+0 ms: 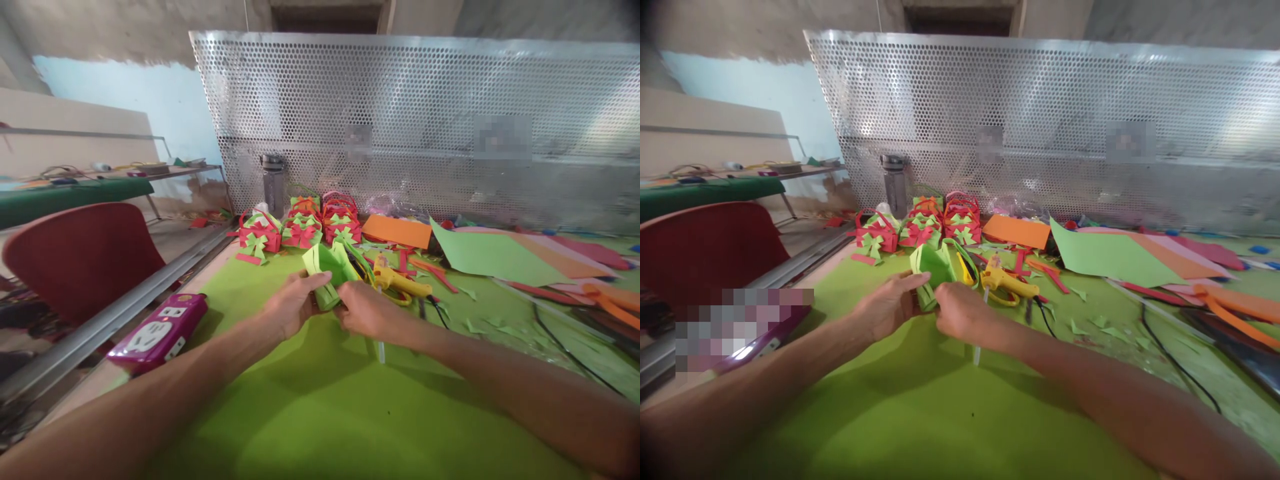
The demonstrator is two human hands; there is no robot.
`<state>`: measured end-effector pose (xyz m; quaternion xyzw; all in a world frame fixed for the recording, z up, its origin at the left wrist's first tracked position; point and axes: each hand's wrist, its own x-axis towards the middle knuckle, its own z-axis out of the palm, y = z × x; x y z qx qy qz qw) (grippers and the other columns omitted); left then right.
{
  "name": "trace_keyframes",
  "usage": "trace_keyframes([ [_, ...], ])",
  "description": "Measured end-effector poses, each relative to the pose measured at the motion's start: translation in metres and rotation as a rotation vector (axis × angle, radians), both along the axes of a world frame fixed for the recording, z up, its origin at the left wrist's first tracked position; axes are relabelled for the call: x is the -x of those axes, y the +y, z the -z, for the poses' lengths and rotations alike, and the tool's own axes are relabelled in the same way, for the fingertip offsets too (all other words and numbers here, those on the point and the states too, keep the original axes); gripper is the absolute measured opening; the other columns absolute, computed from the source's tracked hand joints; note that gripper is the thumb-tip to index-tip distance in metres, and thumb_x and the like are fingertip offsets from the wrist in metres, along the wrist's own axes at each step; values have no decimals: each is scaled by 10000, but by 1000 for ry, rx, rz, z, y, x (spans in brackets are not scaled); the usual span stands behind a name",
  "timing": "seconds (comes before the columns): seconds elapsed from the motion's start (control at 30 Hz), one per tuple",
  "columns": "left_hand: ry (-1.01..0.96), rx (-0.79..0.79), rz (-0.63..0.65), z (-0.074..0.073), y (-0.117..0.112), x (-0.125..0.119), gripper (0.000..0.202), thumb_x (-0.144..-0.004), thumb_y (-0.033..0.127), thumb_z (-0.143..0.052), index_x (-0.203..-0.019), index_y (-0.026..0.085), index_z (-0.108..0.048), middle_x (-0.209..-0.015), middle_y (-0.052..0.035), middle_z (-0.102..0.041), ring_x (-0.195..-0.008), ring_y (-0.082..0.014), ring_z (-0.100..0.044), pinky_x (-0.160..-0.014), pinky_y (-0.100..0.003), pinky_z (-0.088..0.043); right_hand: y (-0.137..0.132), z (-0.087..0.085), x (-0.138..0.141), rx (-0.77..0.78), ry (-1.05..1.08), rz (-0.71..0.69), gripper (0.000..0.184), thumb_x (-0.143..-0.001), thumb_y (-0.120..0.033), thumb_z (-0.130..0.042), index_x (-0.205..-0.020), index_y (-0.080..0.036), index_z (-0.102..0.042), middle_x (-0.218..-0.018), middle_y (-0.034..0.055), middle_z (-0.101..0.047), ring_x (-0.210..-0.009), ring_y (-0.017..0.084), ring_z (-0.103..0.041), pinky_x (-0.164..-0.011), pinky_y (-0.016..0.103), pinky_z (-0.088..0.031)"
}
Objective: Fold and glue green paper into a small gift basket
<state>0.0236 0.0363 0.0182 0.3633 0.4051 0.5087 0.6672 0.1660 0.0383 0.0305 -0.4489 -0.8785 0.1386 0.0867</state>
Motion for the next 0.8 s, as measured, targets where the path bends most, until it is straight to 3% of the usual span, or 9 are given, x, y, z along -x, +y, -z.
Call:
trace_keyframes([
  [0.53,-17,-15,-23,-4,5,3,62,-785,135,-572,-847,132,-570,-752,-44,-649,-624,-149,-618,-594,-300,-528,-4,-6,-1,-35,82,40,92,-714,-108,-466,-777,-173,-484,-557,-19,-516,-471,92,-442,-447,211,-246],
  [0.8,-17,-106,-65,-9,5,7,163,-743,129,-618,-896,149,-564,-828,-35,-642,-650,-127,-599,-599,-270,-511,-13,-23,0,-16,164,91,99,-764,-156,-502,-855,-180,-535,-470,-68,-458,-415,75,-383,-448,208,-244],
])
